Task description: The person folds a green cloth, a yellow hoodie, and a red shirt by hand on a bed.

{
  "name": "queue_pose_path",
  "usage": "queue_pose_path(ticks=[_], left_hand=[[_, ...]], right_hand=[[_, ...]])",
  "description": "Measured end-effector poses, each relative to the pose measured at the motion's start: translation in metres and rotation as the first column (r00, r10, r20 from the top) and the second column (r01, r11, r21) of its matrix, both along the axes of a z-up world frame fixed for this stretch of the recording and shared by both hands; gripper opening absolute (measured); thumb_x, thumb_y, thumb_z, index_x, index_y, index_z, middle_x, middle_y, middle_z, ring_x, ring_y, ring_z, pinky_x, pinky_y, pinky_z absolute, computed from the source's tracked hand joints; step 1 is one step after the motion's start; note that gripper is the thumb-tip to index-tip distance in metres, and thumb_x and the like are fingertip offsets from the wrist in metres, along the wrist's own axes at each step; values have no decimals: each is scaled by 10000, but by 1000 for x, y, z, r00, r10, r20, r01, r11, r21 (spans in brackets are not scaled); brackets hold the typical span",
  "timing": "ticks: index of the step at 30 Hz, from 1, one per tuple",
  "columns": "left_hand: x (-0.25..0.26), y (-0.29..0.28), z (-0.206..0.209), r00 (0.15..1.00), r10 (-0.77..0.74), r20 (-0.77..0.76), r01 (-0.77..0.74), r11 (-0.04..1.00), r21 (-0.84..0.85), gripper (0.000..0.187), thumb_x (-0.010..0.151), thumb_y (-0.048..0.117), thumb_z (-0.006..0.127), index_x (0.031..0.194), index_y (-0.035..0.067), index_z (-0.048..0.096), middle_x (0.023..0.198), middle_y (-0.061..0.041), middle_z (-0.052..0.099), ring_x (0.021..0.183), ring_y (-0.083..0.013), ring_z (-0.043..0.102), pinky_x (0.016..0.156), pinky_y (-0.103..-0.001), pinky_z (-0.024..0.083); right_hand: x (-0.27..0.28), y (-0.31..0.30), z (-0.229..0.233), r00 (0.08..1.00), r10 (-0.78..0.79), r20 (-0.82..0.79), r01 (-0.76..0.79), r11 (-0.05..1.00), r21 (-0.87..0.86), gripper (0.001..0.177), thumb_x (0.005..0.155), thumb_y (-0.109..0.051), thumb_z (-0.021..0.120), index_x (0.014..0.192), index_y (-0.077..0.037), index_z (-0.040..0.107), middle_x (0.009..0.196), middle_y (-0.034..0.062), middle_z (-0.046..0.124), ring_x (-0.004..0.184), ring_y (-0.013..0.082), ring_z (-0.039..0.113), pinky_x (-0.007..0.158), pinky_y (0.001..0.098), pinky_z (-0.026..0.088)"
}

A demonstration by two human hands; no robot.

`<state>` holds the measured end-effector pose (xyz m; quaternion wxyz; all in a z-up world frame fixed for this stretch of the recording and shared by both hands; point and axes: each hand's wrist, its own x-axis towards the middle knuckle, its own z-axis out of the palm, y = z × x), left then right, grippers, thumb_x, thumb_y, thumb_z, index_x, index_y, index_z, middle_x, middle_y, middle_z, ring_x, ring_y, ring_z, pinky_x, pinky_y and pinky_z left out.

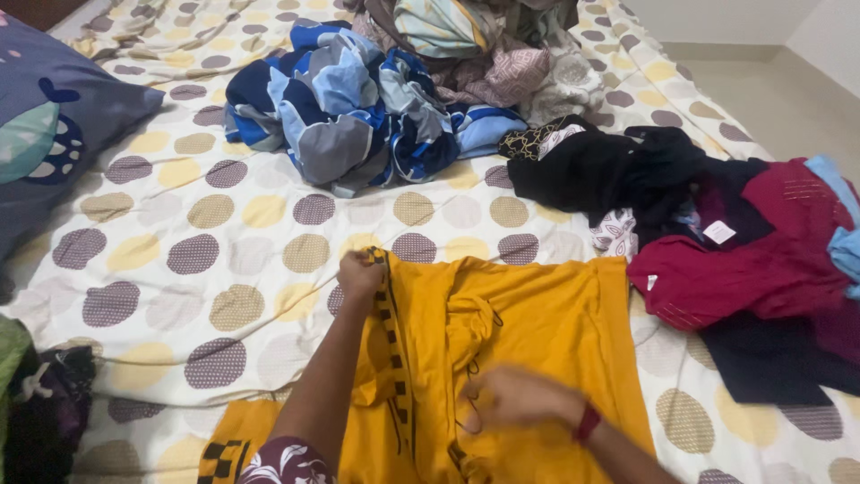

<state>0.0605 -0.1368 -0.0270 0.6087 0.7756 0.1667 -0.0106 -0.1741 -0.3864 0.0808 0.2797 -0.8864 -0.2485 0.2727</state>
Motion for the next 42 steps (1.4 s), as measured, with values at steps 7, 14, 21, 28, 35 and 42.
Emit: queue_pose_path(ticks=[7,14,21,28,35,42], left_hand=[[11,14,64,853,-444,-275,486,484,728,659,835,471,792,1369,158,566,1383,-86,575,1412,-328,360,1105,-591,368],[63,28,13,812,-476,-338,523,337,783,514,832,487,791,1187,119,737,1117,-102,740,1102,-290,688,982,-548,504],[108,105,23,864,-475,-165,492,727,479,386,708,265,918,1017,69,796,924,-121,785,826,-230,735,735,-372,581],[121,117,61,975,-184,120,114,891,439,308,810,221,837,1069,62,786,929,-179,776,812,-270,756,764,-408,593],[66,91,51,891,-268,366,-211,470,857,532,705,172,793,1214,68,683,1108,-209,658,1024,-434,612,785,-576,501],[-18,57,31,931,-327,161,158,759,632,396,876,378,746,987,36,582,921,-213,693,909,-420,662,814,-531,519]], right_hand=[[135,-182,-59,596,-390,702,610,788,-81,456,890,21,478,1300,-64,658,1346,156,657,1175,345,623,1019,446,492],[159,-260,-76,764,-407,500,637,597,-488,343,909,-224,660,1247,-194,715,1363,35,663,1367,267,533,1149,650,316],[193,-269,-56,588,-602,540,766,629,-132,287,893,-307,714,1150,-191,772,1238,117,729,1122,323,687,1039,493,519],[256,-202,-23,275,-407,871,807,590,21,225,957,-165,661,1143,-186,786,1110,111,693,1074,312,658,969,538,456],[253,-113,-35,461,-316,829,434,895,100,323,832,-114,673,1153,-116,709,1144,132,683,1106,322,616,944,491,466],[100,-25,-47,992,-30,120,11,989,150,431,773,-373,831,1037,-47,733,1033,116,736,1011,301,700,908,392,540]])
